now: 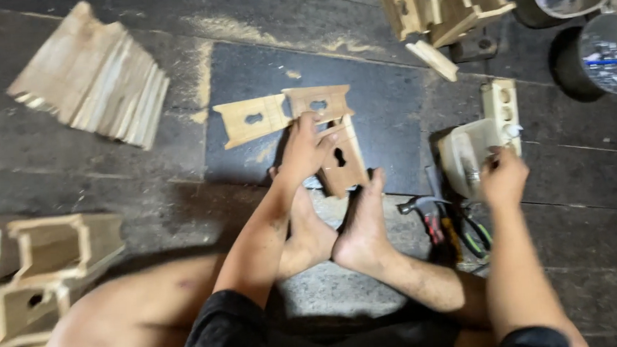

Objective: The person sits on the floor and assembles small wooden frames by hand. They pick up pre-cut wooden pieces, align them, insert nails, and use a hammer to secure the joints. The person repeats this process for multiple frames, stacking completed units nearby.

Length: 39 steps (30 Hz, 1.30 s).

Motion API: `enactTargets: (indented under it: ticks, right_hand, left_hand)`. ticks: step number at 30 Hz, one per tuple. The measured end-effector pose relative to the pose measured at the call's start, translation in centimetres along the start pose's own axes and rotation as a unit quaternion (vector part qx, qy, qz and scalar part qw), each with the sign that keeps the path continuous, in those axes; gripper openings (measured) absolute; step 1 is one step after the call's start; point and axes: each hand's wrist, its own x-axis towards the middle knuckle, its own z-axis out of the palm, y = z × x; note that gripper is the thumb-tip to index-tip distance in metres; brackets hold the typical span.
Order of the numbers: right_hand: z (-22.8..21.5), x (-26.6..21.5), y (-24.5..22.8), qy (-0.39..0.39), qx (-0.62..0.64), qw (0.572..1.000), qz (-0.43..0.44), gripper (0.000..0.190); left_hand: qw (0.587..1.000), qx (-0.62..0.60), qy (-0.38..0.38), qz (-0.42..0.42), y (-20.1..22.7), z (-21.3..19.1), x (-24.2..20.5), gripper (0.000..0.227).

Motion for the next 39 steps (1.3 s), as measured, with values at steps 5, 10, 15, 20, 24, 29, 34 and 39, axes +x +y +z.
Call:
enactTargets:
  ticks: [5,10,15,20,24,29,34,39]
  right_hand:
    - [4.9,2.7,2.9,-0.365,-0.055,0.918,0.149,0.039]
    - [4.4,3.0,1.2,-0.372,-0.060,0.912,0.165,0.031]
    - [1.9,2.2,-0.7,-0.357,-0.037,0.913,0.193,0.034]
    - [-1.7,1.0,-2.9,-0.079,0.044,0.995,0.029,0.048]
    - [-8.0,-2.0,-20.2,-0.068,0.146,0.980,-0.119,0.067]
    - [-3.5,-3.9,-23.1,-0.005,0.240,0.945,-0.223,0.119]
    - [-2.4,-3.6,-21.4,0.035,0.191,0.942,-0.273,0.105]
    - [-5.0,-1.0,-23.3,-0.052,0.330,0.920,-0.206,0.107]
  left_hand:
    - [0.974,0.124,-0.190,-0.017,0.8,-2.0,0.8,0.058]
    - [0.933,0.110,-0.338,-0.051,1.5,-3.3,2.2,0.057]
    - [0.917,0.060,-0.382,-0.096,2.9,-3.3,1.1,0.094]
    - [0.947,-0.001,-0.295,-0.127,4.3,-3.8,-0.3,0.095]
    - [0.982,-0.057,-0.182,0.008,-1.5,0.1,0.7,0.059]
    - [0.972,-0.128,-0.193,0.024,0.7,-2.7,-2.9,0.067]
    - [0.930,-0.300,-0.209,0.035,3.0,-4.2,-5.0,0.053]
    - [0.889,-0.406,-0.213,0.001,4.4,-4.2,-5.7,0.093]
